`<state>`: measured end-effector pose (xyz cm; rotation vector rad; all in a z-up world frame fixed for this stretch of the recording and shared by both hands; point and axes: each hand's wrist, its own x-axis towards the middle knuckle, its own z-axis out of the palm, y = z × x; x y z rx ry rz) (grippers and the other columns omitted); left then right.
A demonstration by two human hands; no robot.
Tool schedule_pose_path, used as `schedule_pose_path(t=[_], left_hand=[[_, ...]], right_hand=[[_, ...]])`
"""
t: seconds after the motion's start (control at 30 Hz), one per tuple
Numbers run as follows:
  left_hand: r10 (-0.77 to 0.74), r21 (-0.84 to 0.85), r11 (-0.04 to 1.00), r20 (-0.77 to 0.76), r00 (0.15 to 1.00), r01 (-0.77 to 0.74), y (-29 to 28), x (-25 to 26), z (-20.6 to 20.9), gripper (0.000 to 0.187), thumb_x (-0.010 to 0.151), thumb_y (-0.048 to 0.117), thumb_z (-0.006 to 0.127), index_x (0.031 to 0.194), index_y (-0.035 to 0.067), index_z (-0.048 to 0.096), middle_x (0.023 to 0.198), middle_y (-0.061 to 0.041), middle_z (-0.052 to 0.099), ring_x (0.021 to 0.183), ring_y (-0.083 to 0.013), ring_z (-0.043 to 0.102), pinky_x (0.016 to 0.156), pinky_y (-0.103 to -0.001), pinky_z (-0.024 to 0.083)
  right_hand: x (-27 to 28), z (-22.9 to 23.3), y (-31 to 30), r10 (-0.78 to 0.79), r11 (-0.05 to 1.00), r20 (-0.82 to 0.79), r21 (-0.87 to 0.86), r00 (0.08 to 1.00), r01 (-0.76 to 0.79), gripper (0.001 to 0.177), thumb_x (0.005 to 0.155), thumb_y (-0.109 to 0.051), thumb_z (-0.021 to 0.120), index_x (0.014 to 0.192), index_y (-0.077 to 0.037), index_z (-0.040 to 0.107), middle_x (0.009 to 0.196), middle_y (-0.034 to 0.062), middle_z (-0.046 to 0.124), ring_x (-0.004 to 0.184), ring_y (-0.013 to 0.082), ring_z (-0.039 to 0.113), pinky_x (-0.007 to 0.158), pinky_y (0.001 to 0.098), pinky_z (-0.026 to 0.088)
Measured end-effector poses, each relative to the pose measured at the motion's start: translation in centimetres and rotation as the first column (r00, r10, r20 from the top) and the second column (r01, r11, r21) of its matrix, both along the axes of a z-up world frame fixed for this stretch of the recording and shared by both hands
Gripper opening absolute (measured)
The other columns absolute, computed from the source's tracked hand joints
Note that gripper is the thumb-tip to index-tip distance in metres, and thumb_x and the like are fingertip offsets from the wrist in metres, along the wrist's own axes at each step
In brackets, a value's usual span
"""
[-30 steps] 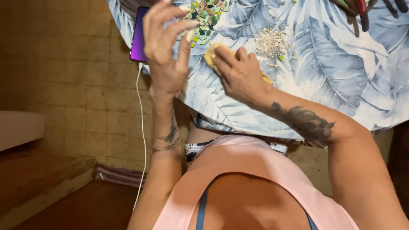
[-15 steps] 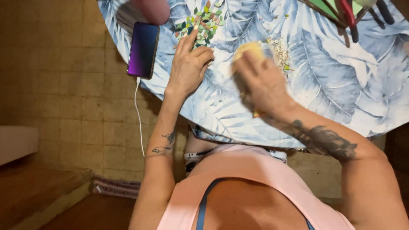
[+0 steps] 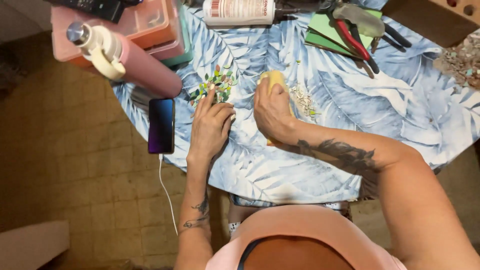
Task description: Cutting mosaic tiles with nippers, cleaning the workspace with a sponge, and preparing a paper template for a mosaic project.
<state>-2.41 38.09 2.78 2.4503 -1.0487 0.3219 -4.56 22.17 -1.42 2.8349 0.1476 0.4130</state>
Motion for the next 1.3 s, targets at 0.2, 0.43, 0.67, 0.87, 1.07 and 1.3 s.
schedule_pose_path(t=[0.2,0.43,0.67,0.87,1.07,1.3], left_hand=[[0.005,-0.078,0.997,0.021,1.000,-0.003,-1.0,-0.2,1.0,0.007,0.080,0.016,0.059,0.082,0.010,0.063,0.094,-0.003,0.061,0.118,-0.0323,0.036,0.097,-0.041,0.029],[-0.054,-0.162,0.984,0.110,0.992,0.072,-1.3,-0.6,1.9,0.008,0.084,0.008,0.054,0.092,0.005,0.056,0.100,-0.010,0.057,0.118,-0.0356,0.032,0.090,-0.051,0.034],[-0.082,-0.254,0.960,0.138,0.987,0.115,-1.1,-0.9,1.6,0.015,0.086,0.006,0.050,0.101,0.001,0.052,0.100,-0.017,0.057,0.115,-0.0382,0.035,0.095,-0.048,0.034],[-0.111,-0.293,0.943,0.170,0.979,0.158,-0.1,-0.6,0.6,0.021,0.085,-0.002,0.045,0.106,0.000,0.048,0.096,-0.019,0.055,0.109,-0.0412,0.042,0.097,-0.050,0.034],[-0.099,-0.316,0.937,0.167,0.981,0.149,-0.1,-0.9,0.4,0.024,0.084,-0.005,0.050,0.106,0.002,0.048,0.096,-0.016,0.055,0.112,-0.0376,0.039,0.095,-0.048,0.035],[-0.138,-0.303,0.932,0.209,0.968,0.198,-1.3,-0.6,1.0,0.019,0.088,0.014,0.050,0.103,0.002,0.050,0.093,-0.017,0.058,0.110,-0.0374,0.040,0.092,-0.048,0.036]], right_hand=[[1.4,3.9,0.1,-0.195,0.977,-0.194,-0.126,0.961,0.172,0.032,0.083,-0.021,0.038,0.098,0.001,0.055,0.097,0.0185,0.055,0.065,0.0249,0.050,0.041,0.0259,0.036],[10.2,-0.8,-0.3,-0.008,1.000,-0.076,-0.027,0.997,0.005,0.049,0.079,-0.032,0.044,0.118,-0.002,0.041,0.116,0.0146,0.043,0.073,0.0263,0.045,0.049,0.0271,0.043],[9.1,-0.6,-2.9,-0.313,0.944,-0.323,-0.211,0.893,0.255,0.050,0.089,-0.031,0.031,0.125,0.004,0.033,0.121,0.0253,0.041,0.057,0.0211,0.048,0.038,0.0220,0.041],[5.6,-2.5,-6.3,-0.434,0.888,-0.420,-0.052,0.797,0.457,0.063,0.079,-0.028,0.044,0.123,0.014,0.027,0.124,0.0306,0.032,0.069,0.0347,0.050,0.033,0.0297,0.041],[0.0,1.3,-8.6,-0.545,0.828,-0.379,-0.388,0.748,0.406,0.053,0.090,-0.033,0.029,0.129,0.002,0.032,0.121,0.0216,0.047,0.042,0.0105,0.036,0.034,0.0191,0.026],[0.6,3.1,-10.1,-0.144,0.987,-0.204,0.044,0.968,0.156,0.036,0.080,-0.019,0.046,0.113,-0.005,0.041,0.110,0.0131,0.047,0.080,0.0335,0.048,0.045,0.0325,0.049]])
